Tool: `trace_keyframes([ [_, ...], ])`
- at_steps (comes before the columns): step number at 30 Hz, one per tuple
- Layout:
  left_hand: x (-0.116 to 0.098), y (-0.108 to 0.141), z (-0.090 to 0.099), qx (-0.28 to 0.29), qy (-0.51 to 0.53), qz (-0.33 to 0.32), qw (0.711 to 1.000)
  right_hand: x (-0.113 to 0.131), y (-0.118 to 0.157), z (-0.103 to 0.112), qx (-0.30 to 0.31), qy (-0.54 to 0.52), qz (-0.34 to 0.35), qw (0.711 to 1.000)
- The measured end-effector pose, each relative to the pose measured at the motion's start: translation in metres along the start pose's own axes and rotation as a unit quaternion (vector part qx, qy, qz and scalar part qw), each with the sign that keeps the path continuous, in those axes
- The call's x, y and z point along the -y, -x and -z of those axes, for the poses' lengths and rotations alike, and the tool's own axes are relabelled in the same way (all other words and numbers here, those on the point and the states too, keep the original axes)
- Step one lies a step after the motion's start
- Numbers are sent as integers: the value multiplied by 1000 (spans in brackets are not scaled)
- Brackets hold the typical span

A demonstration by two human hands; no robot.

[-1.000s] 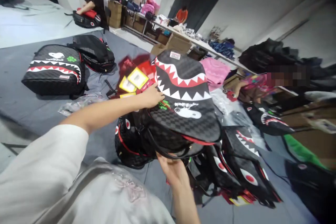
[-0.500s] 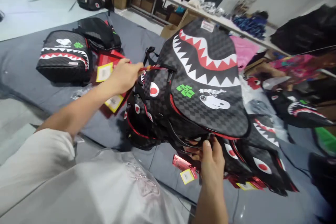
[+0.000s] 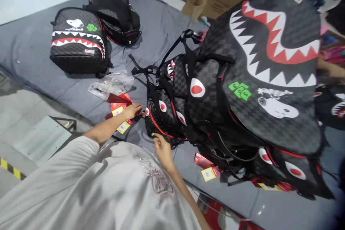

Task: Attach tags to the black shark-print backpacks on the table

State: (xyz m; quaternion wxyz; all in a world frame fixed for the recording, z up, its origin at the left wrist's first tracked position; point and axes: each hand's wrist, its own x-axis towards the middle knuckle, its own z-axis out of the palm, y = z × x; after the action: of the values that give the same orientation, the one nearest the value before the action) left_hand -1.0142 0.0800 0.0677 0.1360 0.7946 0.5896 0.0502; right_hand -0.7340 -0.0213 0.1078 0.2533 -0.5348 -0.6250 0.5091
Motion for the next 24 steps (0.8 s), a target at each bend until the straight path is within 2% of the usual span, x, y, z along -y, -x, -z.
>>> trace_keyframes([
  [2,10,5,2,-15,-10,-3,1000,1,-24,-29,22,-4,-25,999],
  [5,21,17,6,-31,-38,11,999,10,-56,-63,9,-28,-75,997],
  [11,27,24,3,-35,-68,8,997,27,-116,-109,12,-126,-218,968],
  [18,26,14,20,-5,-81,-36,996,42,-160,-136,-43,-236,-296,925],
  [21,29,12,37,19,-91,-66,993,43,-173,-139,-74,-254,-315,911],
  [24,41,16,64,35,-103,-85,990,45,-185,-139,-104,-255,-314,909],
])
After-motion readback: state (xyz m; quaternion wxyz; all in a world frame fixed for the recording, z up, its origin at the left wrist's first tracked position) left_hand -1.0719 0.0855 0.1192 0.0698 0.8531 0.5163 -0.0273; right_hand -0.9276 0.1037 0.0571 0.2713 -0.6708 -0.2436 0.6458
